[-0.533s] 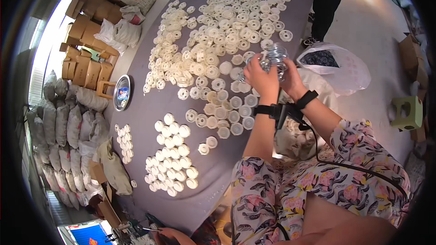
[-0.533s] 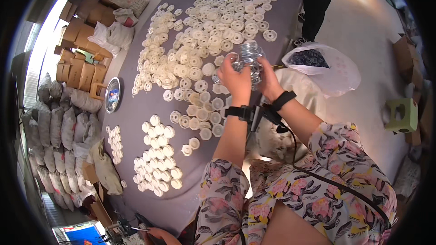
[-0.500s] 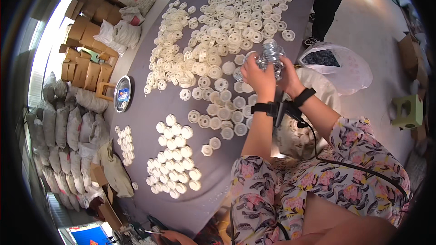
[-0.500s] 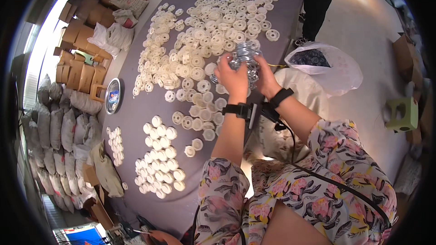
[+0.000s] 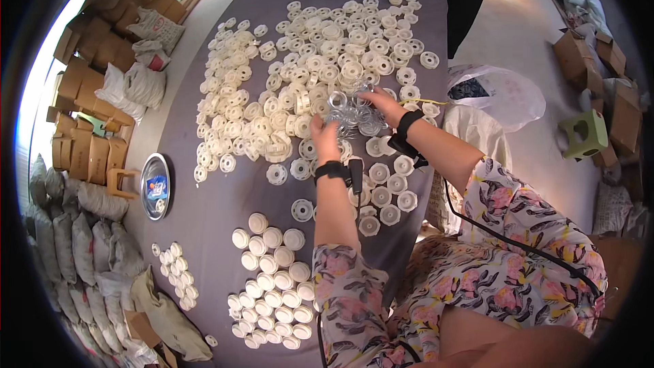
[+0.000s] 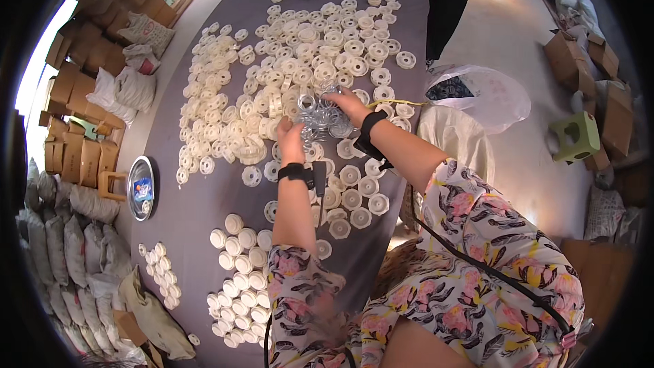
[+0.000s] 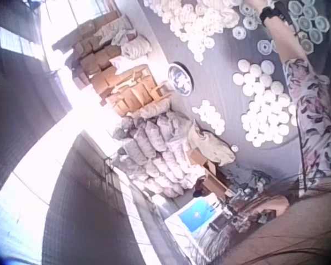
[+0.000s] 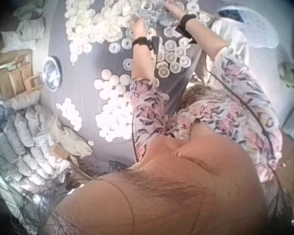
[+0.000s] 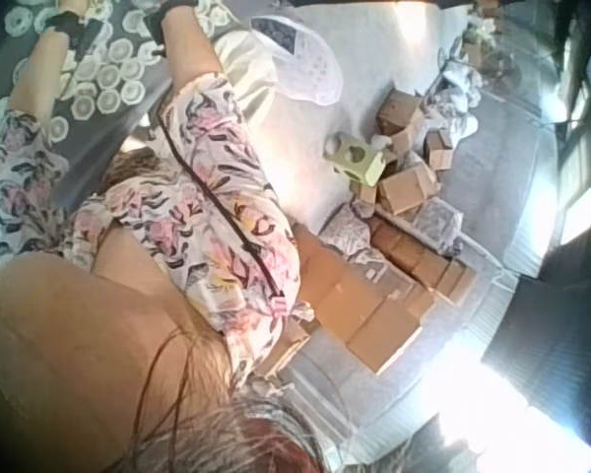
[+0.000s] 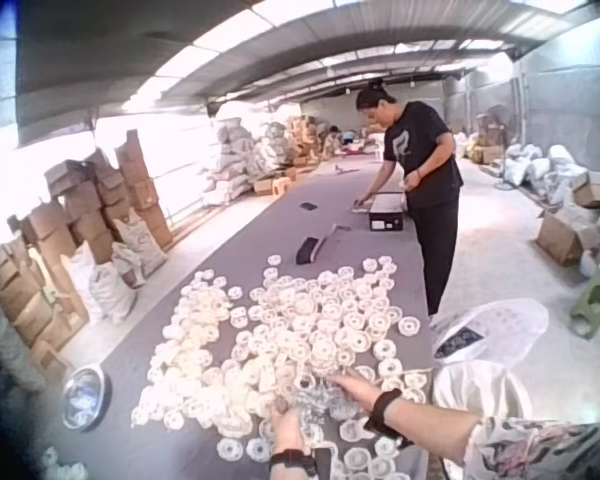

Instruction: Manually assembling plastic and metal spring components on a workbench.

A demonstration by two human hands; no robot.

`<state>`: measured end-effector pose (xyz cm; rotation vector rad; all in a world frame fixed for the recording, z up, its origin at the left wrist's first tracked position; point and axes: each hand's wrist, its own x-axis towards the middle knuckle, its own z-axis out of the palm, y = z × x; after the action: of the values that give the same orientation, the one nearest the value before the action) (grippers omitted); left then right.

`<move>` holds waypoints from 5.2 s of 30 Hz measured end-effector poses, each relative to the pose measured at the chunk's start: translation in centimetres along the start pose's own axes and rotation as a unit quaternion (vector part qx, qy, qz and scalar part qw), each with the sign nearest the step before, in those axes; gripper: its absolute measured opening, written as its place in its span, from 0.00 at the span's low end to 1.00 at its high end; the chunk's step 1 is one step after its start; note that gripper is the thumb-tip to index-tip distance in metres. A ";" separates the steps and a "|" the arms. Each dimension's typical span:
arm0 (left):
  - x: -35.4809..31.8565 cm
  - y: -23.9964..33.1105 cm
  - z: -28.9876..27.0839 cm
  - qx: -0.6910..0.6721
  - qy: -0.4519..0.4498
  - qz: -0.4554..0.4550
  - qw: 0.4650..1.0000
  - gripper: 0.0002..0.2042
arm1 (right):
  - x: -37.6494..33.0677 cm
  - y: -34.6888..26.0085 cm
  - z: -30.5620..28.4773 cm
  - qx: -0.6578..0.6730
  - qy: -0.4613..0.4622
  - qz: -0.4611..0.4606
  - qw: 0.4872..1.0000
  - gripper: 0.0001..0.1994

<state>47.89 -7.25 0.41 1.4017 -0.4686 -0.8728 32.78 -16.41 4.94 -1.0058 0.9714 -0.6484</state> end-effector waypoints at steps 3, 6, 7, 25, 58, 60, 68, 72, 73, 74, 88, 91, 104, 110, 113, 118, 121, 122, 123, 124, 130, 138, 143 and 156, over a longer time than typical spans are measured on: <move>-0.9 1.2 0.1 -0.089 0.032 -0.101 0.990 0.25 | 1.1 -0.4 -1.7 -0.094 0.018 -0.003 0.995 0.35; -2.0 1.7 -1.2 -0.124 0.110 -0.097 0.981 0.22 | 1.0 0.0 -1.3 -0.335 0.088 -0.104 0.933 0.33; -2.3 2.1 -1.5 -0.147 0.144 -0.087 0.975 0.20 | 0.4 -0.1 -0.7 -0.494 0.118 -0.188 0.841 0.31; -15.6 -1.0 -13.3 0.561 0.084 0.148 0.810 0.21 | -6.9 5.3 5.5 -0.059 -0.109 0.087 0.988 0.21; -43.3 -2.7 -31.8 0.550 0.274 -0.207 0.762 0.41 | -14.9 24.8 38.9 -0.358 -0.270 -0.287 0.847 0.17; -43.6 -2.9 -33.3 0.541 0.303 -0.215 0.754 0.41 | -16.9 25.7 40.2 -0.359 -0.303 -0.280 0.837 0.17; -48.7 -0.7 -43.1 0.552 0.396 -0.248 0.691 0.44 | -28.3 31.1 48.7 -0.336 -0.441 -0.245 0.796 0.20; -50.4 1.9 -44.5 0.539 0.417 -0.231 0.694 0.41 | -29.5 29.5 50.4 -0.288 -0.511 -0.127 0.800 0.20; -49.8 1.7 -43.7 0.530 0.414 -0.219 0.707 0.41 | -27.4 28.6 49.3 -0.267 -0.469 -0.104 0.835 0.20; -49.4 2.0 -42.6 0.523 0.390 -0.174 0.738 0.40 | -26.0 26.5 49.1 -0.225 -0.433 -0.075 0.870 0.20; -35.3 5.6 -43.2 0.531 0.092 0.006 0.843 0.30 | -18.4 25.6 48.9 -0.344 -0.342 -0.122 0.866 0.26; -34.8 6.6 -51.0 0.458 0.193 0.049 0.867 0.25 | -19.9 19.8 48.0 -0.222 -0.361 0.018 0.906 0.18; -31.7 -0.4 -80.0 0.619 0.411 -0.217 0.633 0.14 | -22.1 12.2 30.3 -0.343 -0.272 0.149 0.886 0.14; -26.4 5.4 -67.5 0.443 0.437 0.083 0.779 0.24 | -20.4 11.5 27.8 -0.309 -0.252 0.189 0.898 0.19; -26.9 9.6 -56.1 0.172 0.258 -0.104 0.945 0.26 | -21.3 12.9 27.3 -0.277 -0.291 0.214 0.890 0.20; -24.3 1.0 -36.4 0.064 0.052 -0.051 0.995 0.21 | -23.9 13.4 21.1 -0.239 -0.238 0.248 0.908 0.23; -23.0 -1.8 -32.0 0.155 -0.009 -0.062 0.986 0.21 | -25.0 12.0 17.6 -0.210 -0.212 0.253 0.920 0.22; -22.9 -2.7 -31.1 0.194 -0.040 -0.072 0.978 0.22 | -25.0 11.7 16.4 -0.189 -0.198 0.251 0.928 0.22; -22.8 -1.7 -29.5 0.201 -0.044 -0.072 0.976 0.22 | -25.1 11.3 14.9 -0.168 -0.175 0.252 0.937 0.21; -23.0 -0.6 -28.0 0.430 -0.014 -0.007 0.903 0.22 | -25.2 11.2 13.5 -0.151 -0.158 0.252 0.943 0.20; -25.7 3.1 -16.7 0.319 -0.128 0.111 0.933 0.22 | -25.3 10.9 9.8 0.000 -0.089 0.253 0.963 0.19; -28.8 3.5 -11.4 0.518 -0.191 0.150 0.820 0.21 | -24.8 10.2 6.4 -0.086 -0.186 0.248 0.947 0.17; -29.4 3.3 -10.1 0.536 -0.079 0.209 0.814 0.16 | -24.2 10.0 6.9 -0.080 -0.157 0.244 0.954 0.16; -30.6 3.2 -7.3 -0.143 0.021 -0.338 0.930 0.14 | -21.9 10.7 6.9 -0.051 -0.191 0.019 0.980 0.10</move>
<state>35.23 20.54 8.67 1.3124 0.2009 -1.3973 29.51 8.75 4.56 -1.1490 0.6875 -0.3569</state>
